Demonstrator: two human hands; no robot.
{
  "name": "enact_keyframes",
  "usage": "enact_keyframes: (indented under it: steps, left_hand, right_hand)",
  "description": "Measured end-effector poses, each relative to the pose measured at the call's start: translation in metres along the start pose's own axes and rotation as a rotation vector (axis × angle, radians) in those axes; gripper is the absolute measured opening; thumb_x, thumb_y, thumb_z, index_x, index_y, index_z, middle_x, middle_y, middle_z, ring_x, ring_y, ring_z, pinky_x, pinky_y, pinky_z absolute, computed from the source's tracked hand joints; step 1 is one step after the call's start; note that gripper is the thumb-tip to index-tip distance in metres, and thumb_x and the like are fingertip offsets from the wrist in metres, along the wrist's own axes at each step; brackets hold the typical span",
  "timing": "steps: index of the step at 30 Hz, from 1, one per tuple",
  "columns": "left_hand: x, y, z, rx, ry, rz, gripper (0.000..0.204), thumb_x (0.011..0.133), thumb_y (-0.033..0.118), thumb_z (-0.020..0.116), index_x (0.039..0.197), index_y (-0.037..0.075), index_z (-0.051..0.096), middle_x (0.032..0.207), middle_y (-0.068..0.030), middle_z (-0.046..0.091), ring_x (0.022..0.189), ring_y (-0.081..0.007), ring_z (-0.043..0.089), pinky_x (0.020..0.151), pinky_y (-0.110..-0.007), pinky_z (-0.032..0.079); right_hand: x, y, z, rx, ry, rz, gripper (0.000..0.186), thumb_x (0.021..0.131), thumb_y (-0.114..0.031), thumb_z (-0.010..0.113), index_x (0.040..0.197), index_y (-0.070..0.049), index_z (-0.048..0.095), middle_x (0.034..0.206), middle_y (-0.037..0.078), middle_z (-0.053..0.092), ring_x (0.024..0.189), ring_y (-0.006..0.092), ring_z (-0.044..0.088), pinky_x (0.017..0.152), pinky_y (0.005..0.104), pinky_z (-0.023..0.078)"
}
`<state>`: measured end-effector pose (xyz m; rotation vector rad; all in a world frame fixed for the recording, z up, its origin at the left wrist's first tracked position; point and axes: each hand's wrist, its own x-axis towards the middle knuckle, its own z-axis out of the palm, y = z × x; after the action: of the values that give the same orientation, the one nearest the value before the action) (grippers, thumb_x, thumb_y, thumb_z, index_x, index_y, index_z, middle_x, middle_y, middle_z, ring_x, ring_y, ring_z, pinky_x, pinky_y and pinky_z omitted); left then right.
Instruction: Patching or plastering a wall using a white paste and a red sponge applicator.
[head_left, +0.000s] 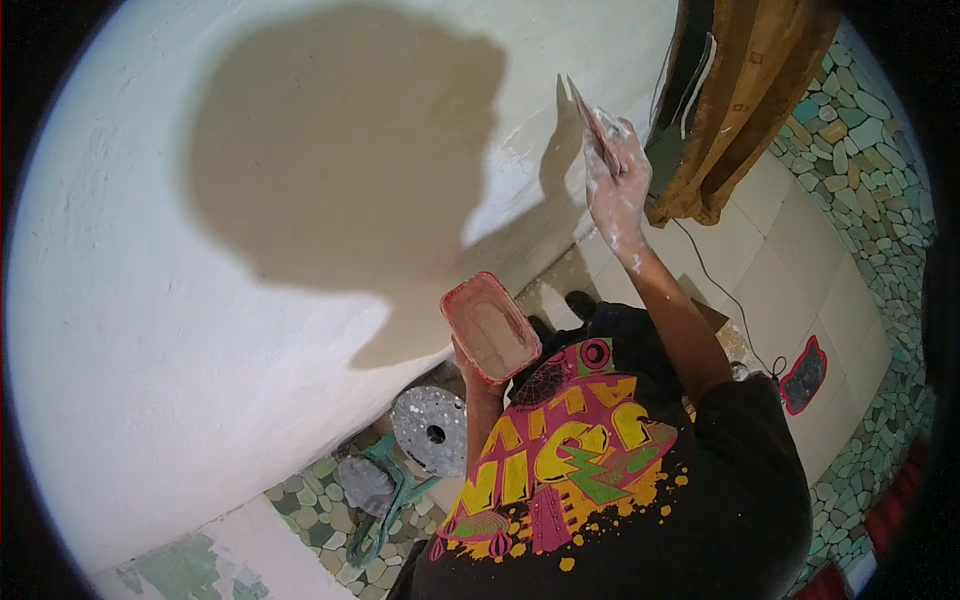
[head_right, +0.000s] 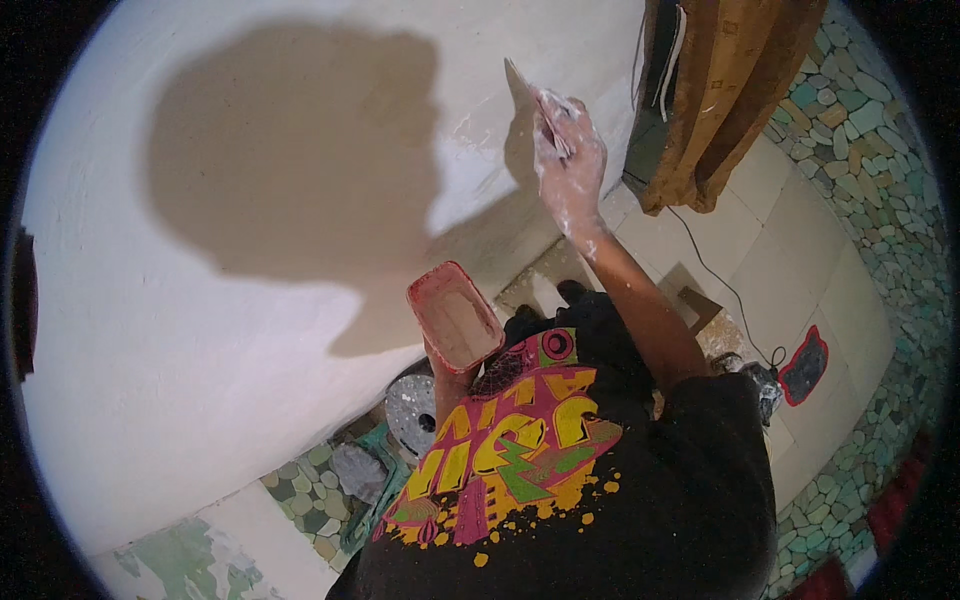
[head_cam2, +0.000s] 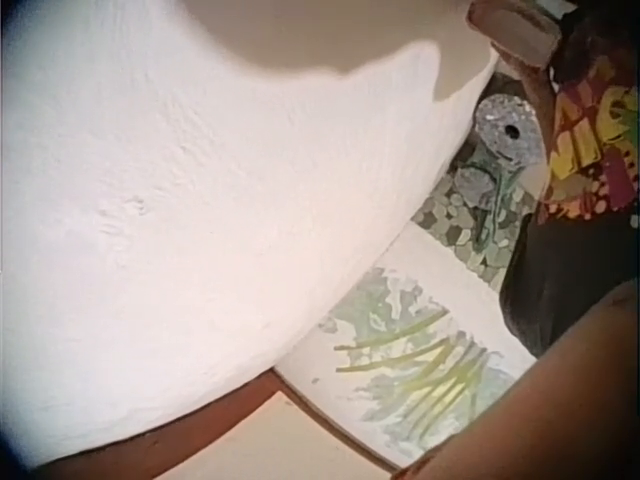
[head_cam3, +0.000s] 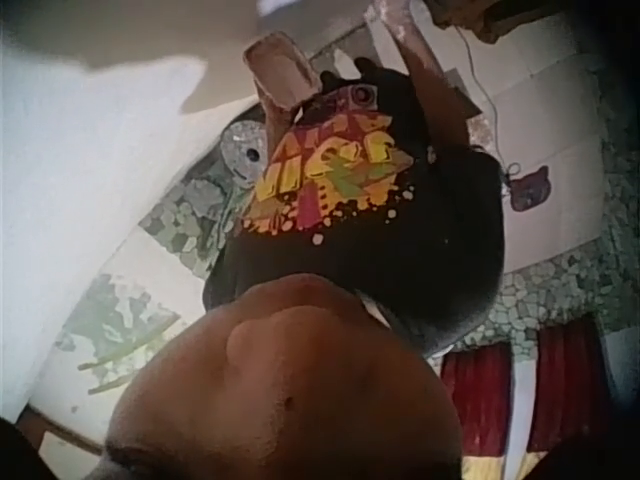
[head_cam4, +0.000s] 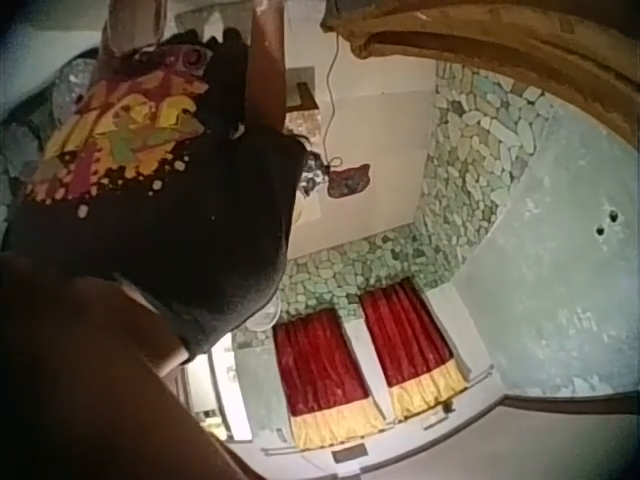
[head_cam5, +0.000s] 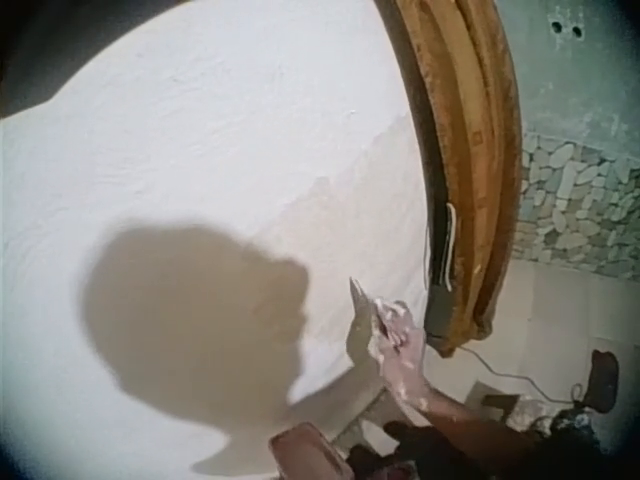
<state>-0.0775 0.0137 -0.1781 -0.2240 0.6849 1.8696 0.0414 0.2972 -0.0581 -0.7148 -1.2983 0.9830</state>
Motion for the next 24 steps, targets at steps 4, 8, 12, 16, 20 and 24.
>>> enact_keyframes:
  steps: [4,8,12,16,20,24]
  left_hand:
    - [-0.002,-0.004,0.003,0.014,0.027,-0.014,0.062,0.096,0.056,0.050,0.137,0.010,0.051,0.127,-0.0119,0.063,0.112,-0.0325,0.063,0.089,-0.051,0.055]
    - [-0.005,-0.008,0.004,0.039,0.024,-0.039,0.063,0.096,0.057,0.049,0.137,0.010,0.051,0.125,-0.0124,0.064,0.107,-0.0324,0.065,0.086,-0.050,0.057]
    - [0.009,-0.006,-0.023,0.047,0.096,0.029,0.064,0.095,0.058,0.050,0.138,0.010,0.051,0.124,-0.0127,0.065,0.106,-0.0327,0.066,0.084,-0.050,0.058]
    - [0.014,-0.016,-0.018,-0.067,-0.225,-0.075,0.065,0.094,0.059,0.051,0.137,0.011,0.052,0.125,-0.0127,0.064,0.107,-0.0330,0.065,0.086,-0.049,0.057]
    - [-0.005,-0.019,-0.003,0.064,-0.159,-0.035,0.063,0.092,0.057,0.055,0.135,0.011,0.054,0.122,-0.0134,0.065,0.109,-0.0336,0.064,0.089,-0.050,0.054]
    - [-0.010,-0.015,0.002,0.103,-0.200,0.021,0.064,0.091,0.056,0.057,0.135,0.010,0.054,0.121,-0.0143,0.065,0.110,-0.0350,0.063,0.091,-0.051,0.053]
  right_hand:
    - [-0.013,0.012,0.033,-0.073,0.013,0.044,0.024,0.093,0.002,0.057,0.115,0.005,0.065,0.118,0.009,0.061,0.109,0.0146,0.059,0.091,0.0247,0.048]
    - [-0.046,-0.007,0.041,0.651,-0.097,0.588,0.026,0.090,0.009,0.056,0.114,0.006,0.065,0.125,0.009,0.062,0.117,0.0193,0.060,0.095,0.0274,0.050]
    - [-0.040,0.005,0.034,-0.039,-0.266,-0.211,0.034,0.087,0.011,0.053,0.116,0.002,0.068,0.125,0.013,0.064,0.118,0.0244,0.060,0.101,0.0323,0.047]
    - [-0.021,0.023,0.004,0.030,-0.408,-0.140,0.040,0.085,0.013,0.053,0.121,0.001,0.066,0.123,0.015,0.065,0.118,0.0250,0.060,0.102,0.0330,0.046]
    - [-0.005,0.028,-0.020,0.003,-0.249,-0.045,0.043,0.087,0.012,0.050,0.127,0.002,0.063,0.127,0.013,0.061,0.117,0.0205,0.057,0.098,0.0295,0.046]
    - [0.001,0.032,-0.001,-0.033,-0.048,0.018,0.044,0.088,0.012,0.048,0.129,0.002,0.061,0.126,0.011,0.055,0.110,0.0181,0.056,0.093,0.0259,0.046]
